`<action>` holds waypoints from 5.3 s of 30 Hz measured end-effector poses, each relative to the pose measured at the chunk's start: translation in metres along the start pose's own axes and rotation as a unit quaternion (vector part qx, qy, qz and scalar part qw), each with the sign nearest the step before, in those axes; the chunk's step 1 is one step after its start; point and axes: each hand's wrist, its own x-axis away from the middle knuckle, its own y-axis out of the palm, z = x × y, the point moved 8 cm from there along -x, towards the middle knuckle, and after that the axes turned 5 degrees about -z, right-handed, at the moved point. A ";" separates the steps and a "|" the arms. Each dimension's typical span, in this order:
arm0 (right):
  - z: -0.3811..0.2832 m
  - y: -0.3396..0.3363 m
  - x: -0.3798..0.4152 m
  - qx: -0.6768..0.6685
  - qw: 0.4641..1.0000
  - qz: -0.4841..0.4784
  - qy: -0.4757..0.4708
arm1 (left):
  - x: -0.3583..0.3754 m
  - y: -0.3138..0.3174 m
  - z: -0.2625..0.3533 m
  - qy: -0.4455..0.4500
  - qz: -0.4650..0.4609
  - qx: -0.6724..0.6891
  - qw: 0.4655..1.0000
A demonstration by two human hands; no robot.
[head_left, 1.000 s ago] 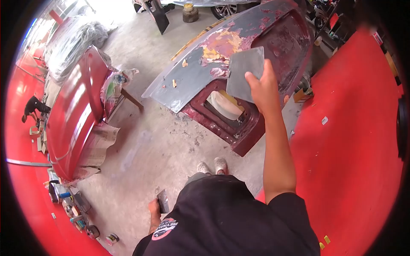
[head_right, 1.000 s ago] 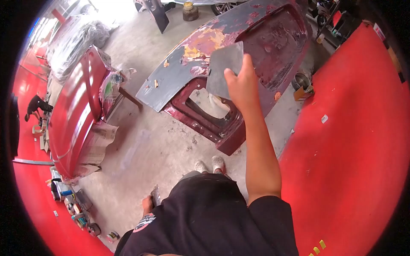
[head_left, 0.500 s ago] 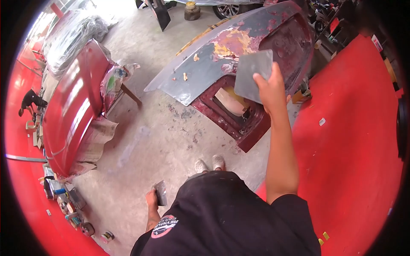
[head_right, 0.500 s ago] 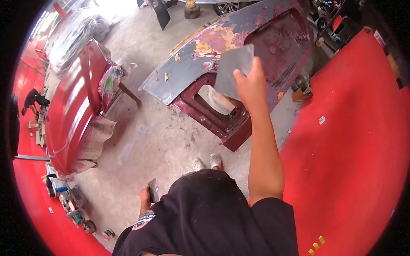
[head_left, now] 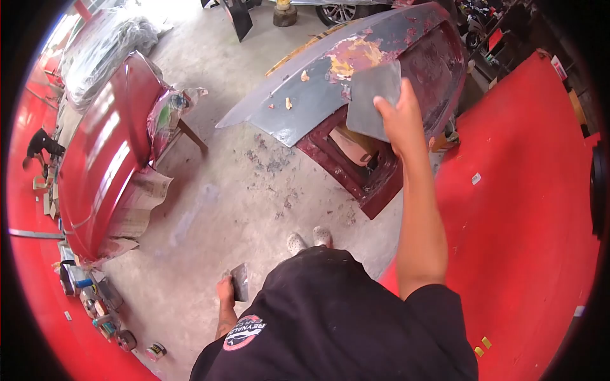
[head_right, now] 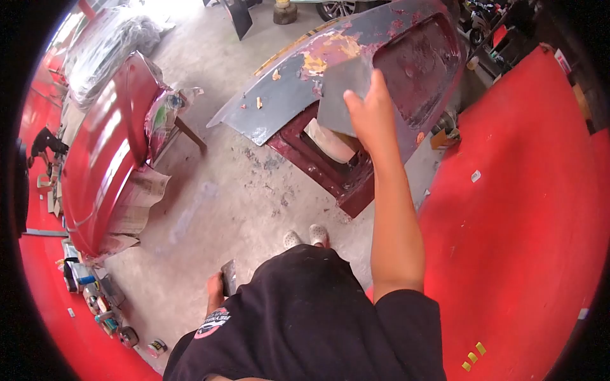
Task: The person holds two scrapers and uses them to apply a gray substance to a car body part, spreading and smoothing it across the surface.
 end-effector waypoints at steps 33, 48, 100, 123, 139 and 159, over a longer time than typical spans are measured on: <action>-0.066 0.177 0.016 0.188 0.960 -0.208 -0.014 | -0.030 -0.005 -0.047 -0.017 0.019 0.074 0.997; 0.017 -0.053 0.021 -0.102 0.990 0.088 0.034 | -0.012 -0.041 -0.133 0.073 -0.010 -0.189 0.979; -0.016 -0.002 -0.011 0.068 0.993 -0.053 -0.078 | 0.012 0.038 -0.038 -0.030 0.030 0.080 0.996; -0.021 0.001 -0.003 0.130 0.990 -0.052 -0.028 | 0.003 0.044 -0.023 0.029 0.013 0.037 0.999; -0.021 0.007 -0.019 0.135 0.990 -0.022 -0.022 | 0.001 0.039 -0.042 -0.046 0.028 0.116 0.992; -0.054 0.114 -0.020 0.145 0.979 -0.138 -0.037 | 0.124 0.210 0.321 0.246 -0.382 0.124 0.882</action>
